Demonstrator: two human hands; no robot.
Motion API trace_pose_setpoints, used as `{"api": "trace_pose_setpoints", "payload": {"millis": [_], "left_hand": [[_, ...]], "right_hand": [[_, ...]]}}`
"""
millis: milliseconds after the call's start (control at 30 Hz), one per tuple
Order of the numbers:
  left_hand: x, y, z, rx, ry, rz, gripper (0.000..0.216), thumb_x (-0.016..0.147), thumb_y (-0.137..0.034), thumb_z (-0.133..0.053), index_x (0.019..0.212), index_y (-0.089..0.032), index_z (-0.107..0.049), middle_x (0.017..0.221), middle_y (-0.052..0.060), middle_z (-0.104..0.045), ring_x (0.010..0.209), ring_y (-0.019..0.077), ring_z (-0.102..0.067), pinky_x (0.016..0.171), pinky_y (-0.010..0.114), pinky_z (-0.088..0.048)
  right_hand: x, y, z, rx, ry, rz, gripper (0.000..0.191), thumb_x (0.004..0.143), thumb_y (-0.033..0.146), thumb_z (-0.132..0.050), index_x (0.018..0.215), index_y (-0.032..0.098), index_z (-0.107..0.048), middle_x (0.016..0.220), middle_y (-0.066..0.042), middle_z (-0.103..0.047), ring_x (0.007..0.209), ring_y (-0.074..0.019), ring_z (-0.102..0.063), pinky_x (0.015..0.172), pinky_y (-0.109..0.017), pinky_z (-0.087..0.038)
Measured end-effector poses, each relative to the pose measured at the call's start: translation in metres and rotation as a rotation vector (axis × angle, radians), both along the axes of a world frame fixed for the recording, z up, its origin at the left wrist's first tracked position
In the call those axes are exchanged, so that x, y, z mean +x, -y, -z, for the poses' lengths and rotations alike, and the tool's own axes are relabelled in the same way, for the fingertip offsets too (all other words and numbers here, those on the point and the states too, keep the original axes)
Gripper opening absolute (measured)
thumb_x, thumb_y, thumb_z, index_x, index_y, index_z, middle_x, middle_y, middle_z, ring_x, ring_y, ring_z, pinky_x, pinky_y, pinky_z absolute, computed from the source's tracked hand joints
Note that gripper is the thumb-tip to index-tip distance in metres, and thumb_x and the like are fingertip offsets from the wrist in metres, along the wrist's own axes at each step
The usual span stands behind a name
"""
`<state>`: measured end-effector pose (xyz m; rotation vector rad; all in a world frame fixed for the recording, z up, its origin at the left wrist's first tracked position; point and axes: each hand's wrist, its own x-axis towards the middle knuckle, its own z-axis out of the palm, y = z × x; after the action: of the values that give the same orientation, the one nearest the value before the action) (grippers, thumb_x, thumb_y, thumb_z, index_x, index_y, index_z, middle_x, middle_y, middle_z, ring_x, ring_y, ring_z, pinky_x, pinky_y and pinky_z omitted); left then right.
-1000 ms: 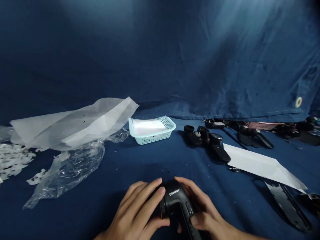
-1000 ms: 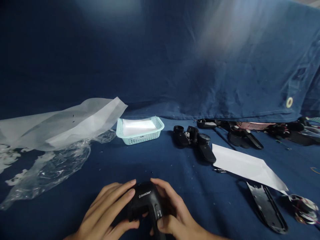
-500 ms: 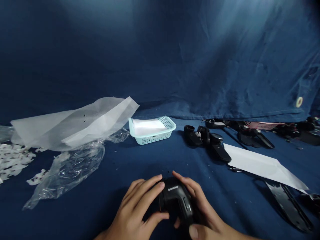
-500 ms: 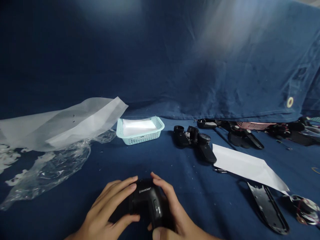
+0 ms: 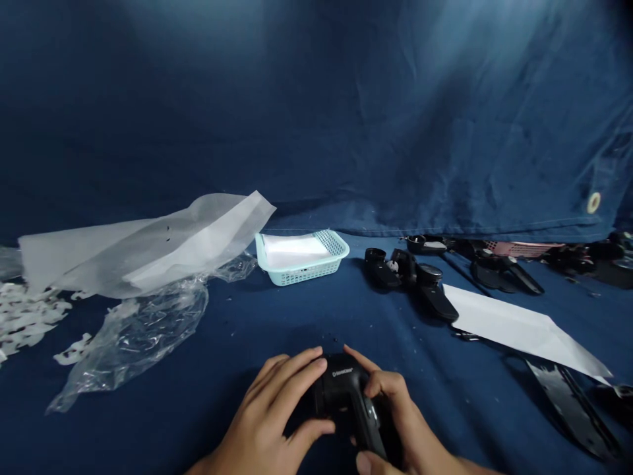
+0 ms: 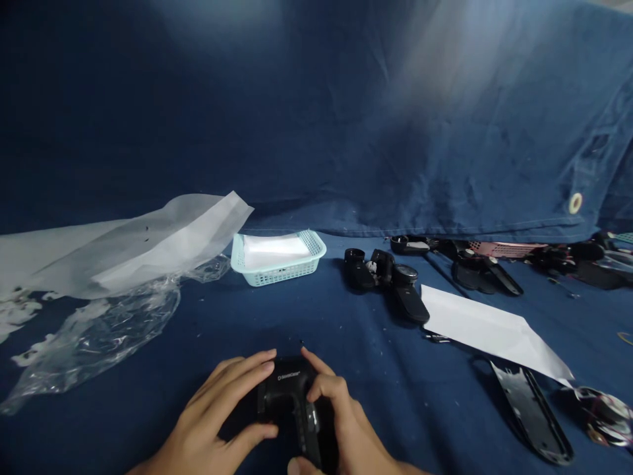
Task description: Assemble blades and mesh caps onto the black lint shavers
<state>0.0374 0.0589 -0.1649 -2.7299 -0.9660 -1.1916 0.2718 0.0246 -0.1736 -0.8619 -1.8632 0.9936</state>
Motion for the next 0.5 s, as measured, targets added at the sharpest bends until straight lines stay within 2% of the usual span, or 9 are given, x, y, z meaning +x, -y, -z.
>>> {"api": "trace_pose_setpoints", "payload": {"millis": [167,333,500], "left_hand": [[0.0004,0.0005,-0.0006,0.041,-0.008,0.013,0.041,0.093,-0.025,-0.058,0.131,-0.012,-0.051,0.126,0.016,-0.064,0.114,0.0255,-0.061,0.092,0.044,-0.055],[0.0012,0.0006,-0.0013,0.054,-0.025,0.007,0.039,0.094,-0.025,-0.056,0.131,-0.011,-0.051,0.126,0.016,-0.064,0.114,0.0252,-0.061,0.092,0.044,-0.055],[0.0014,-0.0001,-0.0009,0.054,-0.029,0.002,0.04,0.094,-0.026,-0.057,0.131,-0.012,-0.05,0.126,0.015,-0.064,0.114,0.0251,-0.061,0.093,0.044,-0.054]], "right_hand": [[0.0031,-0.0014,0.0036,0.039,0.089,0.023,0.046,0.081,0.034,-0.067,0.112,0.028,-0.034,0.153,-0.025,-0.032,0.123,-0.041,-0.056,0.088,-0.053,-0.051],[0.0038,-0.0026,0.0007,0.057,0.102,0.011,0.043,0.081,0.033,-0.065,0.11,0.027,-0.035,0.153,-0.027,-0.032,0.124,-0.0415,-0.055,0.086,-0.052,-0.052],[0.0022,-0.0035,-0.0013,0.038,0.071,0.032,0.04,0.079,0.038,-0.066,0.106,0.027,-0.038,0.152,-0.023,-0.037,0.13,-0.0425,-0.047,0.092,-0.053,-0.05]]}}
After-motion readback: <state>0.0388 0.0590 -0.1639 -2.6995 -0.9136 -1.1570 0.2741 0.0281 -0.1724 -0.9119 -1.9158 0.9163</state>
